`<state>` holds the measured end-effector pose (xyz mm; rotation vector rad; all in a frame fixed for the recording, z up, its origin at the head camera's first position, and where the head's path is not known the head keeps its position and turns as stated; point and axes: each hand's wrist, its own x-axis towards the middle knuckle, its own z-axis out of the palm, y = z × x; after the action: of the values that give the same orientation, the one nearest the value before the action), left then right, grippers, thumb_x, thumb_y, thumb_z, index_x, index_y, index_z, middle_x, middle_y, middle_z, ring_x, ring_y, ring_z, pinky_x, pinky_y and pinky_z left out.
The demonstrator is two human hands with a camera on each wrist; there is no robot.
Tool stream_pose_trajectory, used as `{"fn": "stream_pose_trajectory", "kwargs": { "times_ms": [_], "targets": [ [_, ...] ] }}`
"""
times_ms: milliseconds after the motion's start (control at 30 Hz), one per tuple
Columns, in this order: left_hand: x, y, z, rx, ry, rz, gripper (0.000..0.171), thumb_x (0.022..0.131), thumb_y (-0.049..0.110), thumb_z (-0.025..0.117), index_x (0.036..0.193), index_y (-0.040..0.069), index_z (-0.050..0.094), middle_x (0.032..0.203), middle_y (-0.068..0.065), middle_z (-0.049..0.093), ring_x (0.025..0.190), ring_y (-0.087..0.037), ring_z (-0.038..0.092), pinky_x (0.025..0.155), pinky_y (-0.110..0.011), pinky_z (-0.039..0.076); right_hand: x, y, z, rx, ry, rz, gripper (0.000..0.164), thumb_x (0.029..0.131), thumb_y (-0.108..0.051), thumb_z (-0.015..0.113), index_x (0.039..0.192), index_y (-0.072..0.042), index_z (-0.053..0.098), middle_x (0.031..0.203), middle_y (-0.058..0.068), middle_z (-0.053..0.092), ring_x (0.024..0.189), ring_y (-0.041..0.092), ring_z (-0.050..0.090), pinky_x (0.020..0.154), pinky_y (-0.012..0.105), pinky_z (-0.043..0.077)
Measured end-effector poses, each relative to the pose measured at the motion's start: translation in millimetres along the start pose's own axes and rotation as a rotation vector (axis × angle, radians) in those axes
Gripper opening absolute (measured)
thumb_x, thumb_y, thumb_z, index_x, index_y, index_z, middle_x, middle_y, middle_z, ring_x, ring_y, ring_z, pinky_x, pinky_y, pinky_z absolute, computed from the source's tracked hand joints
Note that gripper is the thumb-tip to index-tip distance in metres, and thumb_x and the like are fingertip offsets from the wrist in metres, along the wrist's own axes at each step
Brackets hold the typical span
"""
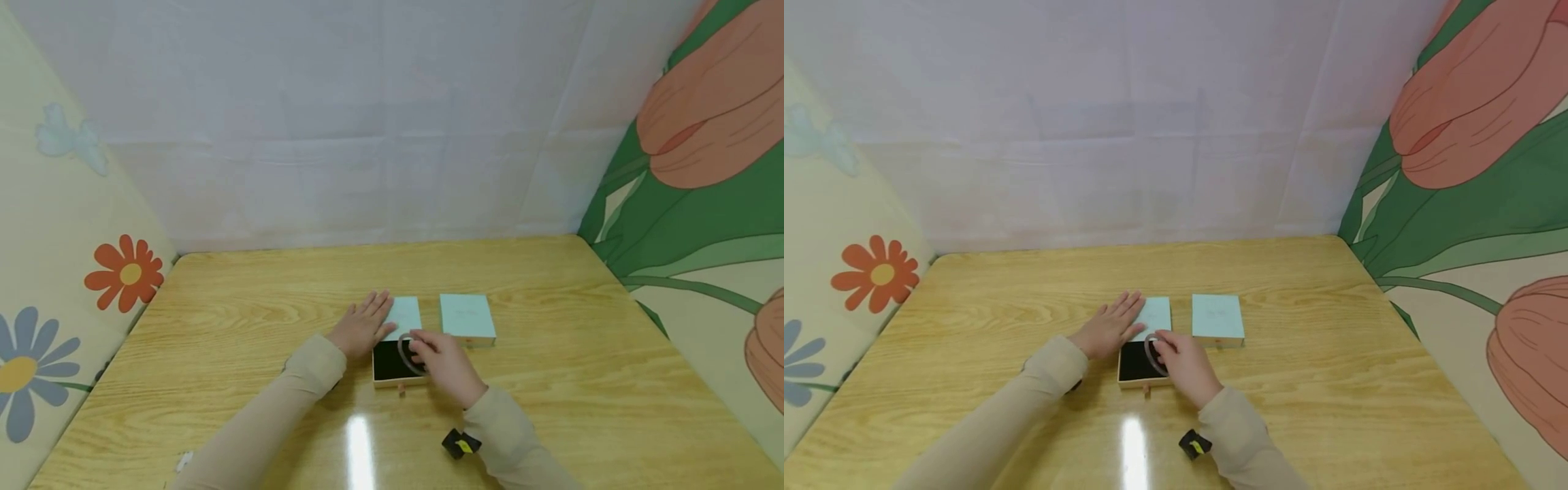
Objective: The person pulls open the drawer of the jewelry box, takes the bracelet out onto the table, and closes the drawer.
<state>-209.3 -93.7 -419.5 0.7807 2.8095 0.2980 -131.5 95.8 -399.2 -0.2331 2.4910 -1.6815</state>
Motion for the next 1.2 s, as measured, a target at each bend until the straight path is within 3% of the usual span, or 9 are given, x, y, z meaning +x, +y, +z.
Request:
{"fn": "stream_pose_trajectory", "kwargs": {
  "times_ms": [200, 667, 1000, 1200],
  "targets": [
    [0.6, -0.4, 1.0, 0.002, 0.005, -0.001, 0.064, 0.106, 0.045, 0.03, 0.156, 0.008, 0.016, 0.163, -0.006, 0.008, 0.148, -0.027, 0.004, 0.116, -0.053, 0.013, -2, -1, -7, 0.095, -0.002, 0.031, 0.035, 0.102, -0.005, 0.05, 0.13, 0.015, 0.053, 0.104, 0.021, 0.068, 0.09, 0.032, 0.068, 0.073, 0.04, 0.057],
    [0.1, -2.4, 1.8, -0.021, 0.011, 0.014, 0.063, 0.106, 0.043, 0.031, 0.156, 0.007, 0.017, 0.163, -0.007, 0.009, 0.148, -0.027, 0.003, 0.116, -0.054, 0.013, -3, 4, -20, 0.247, -0.016, 0.018, 0.039, 0.105, -0.007, 0.044, 0.133, 0.02, 0.045, 0.104, 0.029, 0.065, 0.095, 0.042, 0.066, 0.075, 0.044, 0.057],
    [-0.8, -0.7, 0.4, -0.014, 0.008, 0.006, 0.063, 0.106, 0.044, 0.03, 0.156, 0.007, 0.017, 0.163, -0.006, 0.008, 0.148, -0.026, 0.003, 0.116, -0.054, 0.013, -3, 0, -29, 0.32, 0.068, 0.066, 0.037, 0.104, -0.005, 0.043, 0.133, 0.018, 0.046, 0.104, 0.03, 0.067, 0.088, 0.031, 0.07, 0.072, 0.034, 0.058],
    [-0.9, -0.9, 0.9, -0.012, 0.008, 0.006, 0.063, 0.106, 0.044, 0.03, 0.156, 0.007, 0.017, 0.163, -0.006, 0.008, 0.148, -0.026, 0.003, 0.116, -0.054, 0.013, -4, 1, -37, 0.336, 0.074, 0.073, 0.038, 0.105, -0.007, 0.043, 0.135, 0.016, 0.046, 0.106, 0.03, 0.066, 0.086, 0.023, 0.071, 0.073, 0.032, 0.058]
  ]
}}
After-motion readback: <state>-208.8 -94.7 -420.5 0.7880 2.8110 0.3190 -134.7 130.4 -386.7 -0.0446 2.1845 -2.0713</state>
